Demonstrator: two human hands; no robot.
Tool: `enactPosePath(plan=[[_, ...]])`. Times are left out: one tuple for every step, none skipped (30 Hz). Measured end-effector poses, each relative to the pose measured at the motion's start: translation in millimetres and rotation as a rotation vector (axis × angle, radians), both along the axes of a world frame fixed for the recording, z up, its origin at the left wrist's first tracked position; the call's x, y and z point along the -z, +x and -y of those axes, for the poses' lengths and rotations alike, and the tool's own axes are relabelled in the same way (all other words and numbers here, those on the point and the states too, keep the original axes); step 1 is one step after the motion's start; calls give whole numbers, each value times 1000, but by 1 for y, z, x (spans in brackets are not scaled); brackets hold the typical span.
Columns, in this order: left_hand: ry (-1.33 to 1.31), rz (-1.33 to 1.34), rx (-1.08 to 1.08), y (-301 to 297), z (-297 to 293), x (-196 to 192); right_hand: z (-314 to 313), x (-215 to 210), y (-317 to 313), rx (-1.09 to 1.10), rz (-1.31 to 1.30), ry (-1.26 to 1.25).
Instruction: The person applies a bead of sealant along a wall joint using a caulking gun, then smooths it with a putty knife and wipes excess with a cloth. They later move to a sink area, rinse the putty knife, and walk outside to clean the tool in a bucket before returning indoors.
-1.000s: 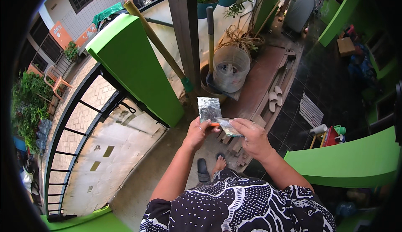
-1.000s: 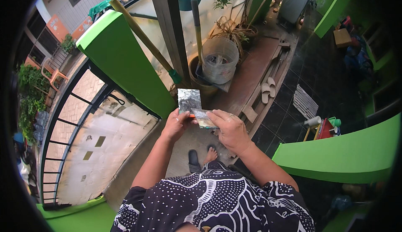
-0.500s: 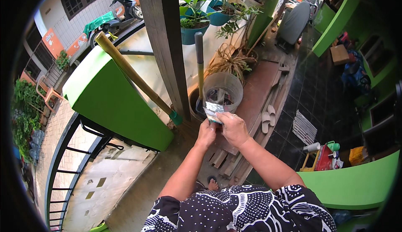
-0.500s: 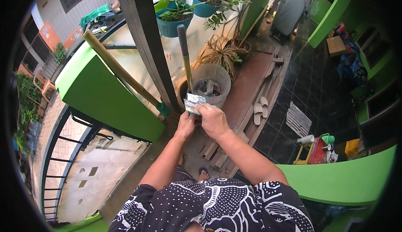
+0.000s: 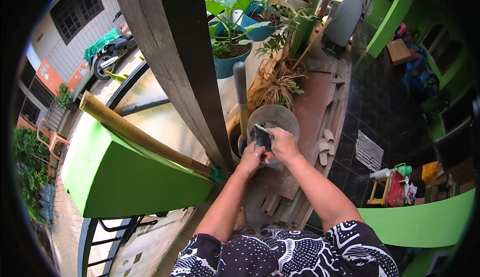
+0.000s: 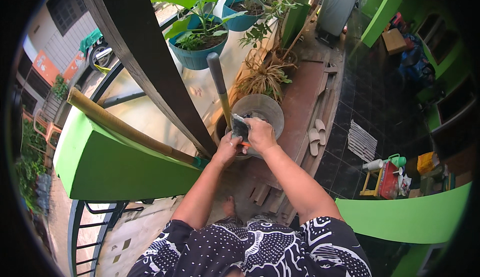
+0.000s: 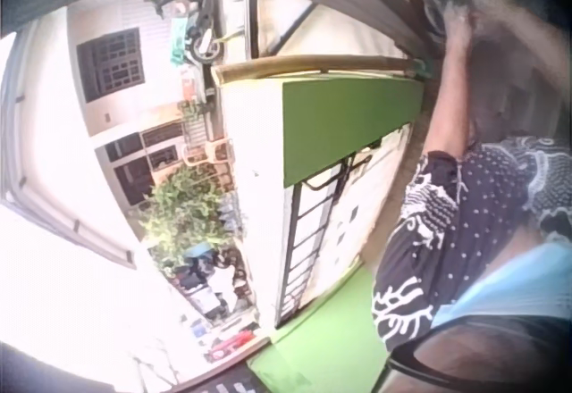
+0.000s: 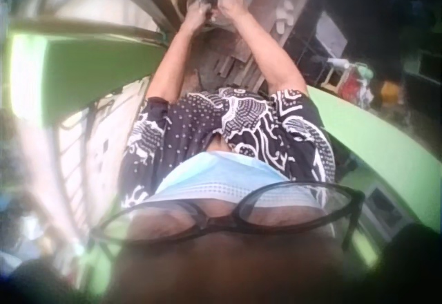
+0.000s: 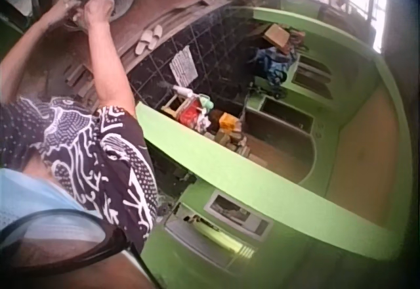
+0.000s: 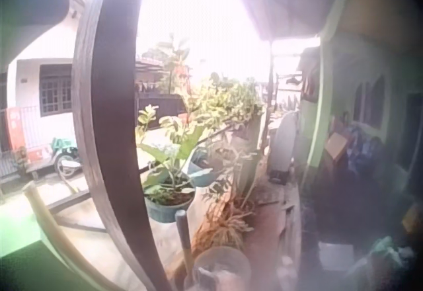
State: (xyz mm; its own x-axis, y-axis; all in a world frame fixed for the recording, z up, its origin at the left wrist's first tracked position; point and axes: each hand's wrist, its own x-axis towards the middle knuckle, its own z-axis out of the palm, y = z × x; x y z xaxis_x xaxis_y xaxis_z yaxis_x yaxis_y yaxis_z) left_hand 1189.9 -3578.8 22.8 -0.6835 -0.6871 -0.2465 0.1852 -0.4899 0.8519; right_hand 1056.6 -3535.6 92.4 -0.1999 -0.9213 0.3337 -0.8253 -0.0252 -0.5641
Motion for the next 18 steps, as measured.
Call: enactPosePath(plan=[[13, 17, -23, -4, 5, 0, 2, 9, -3, -23, -14, -17], [24, 44, -64, -2, 14, 3, 5, 8, 7, -62, -17, -37], [45, 70, -103, 2, 19, 8, 5, 8, 18, -100, -22, -47], [86, 21, -156, 4, 28, 18, 9, 11, 30, -78, -64, 10], [59, 28, -100, 5, 31, 21, 13, 19, 25, -43, -21, 26], [24, 14, -31, -2, 35, 20, 21, 23, 6, 5, 1, 32], [-11, 0, 38, -10, 37, 18, 30, 29, -16, 54, 25, 38], [-8, -27, 106, -13, 37, 25, 41, 41, -36, 137, 13, 215], [20, 3, 116, -19, 37, 24, 49, 48, -56, 224, 170, 376], [46, 40, 120, -18, 38, 21, 51, 60, -72, 244, 123, 304], [71, 75, 124, -18, 40, 19, 53, 66, -84, 262, 73, 231], [92, 72, 118, -9, 44, 24, 60, 55, -78, 252, 128, 222], [112, 78, 82, -3, 45, 29, 65, 41, -75, 244, 182, 213], [128, 77, 53, -1, 45, 26, 69, 28, -75, 244, 229, 200], [142, 73, 22, 0, 46, 24, 73, 23, -77, 218, 431, 141], [102, 94, 19, 1, 48, 25, 76, 19, -79, 188, 633, 80], [64, 114, 12, 4, 49, 26, 79, 18, -79, 154, 834, 20], [22, 122, 18, -1, 49, 22, 80, 23, -77, 160, 970, -155]])
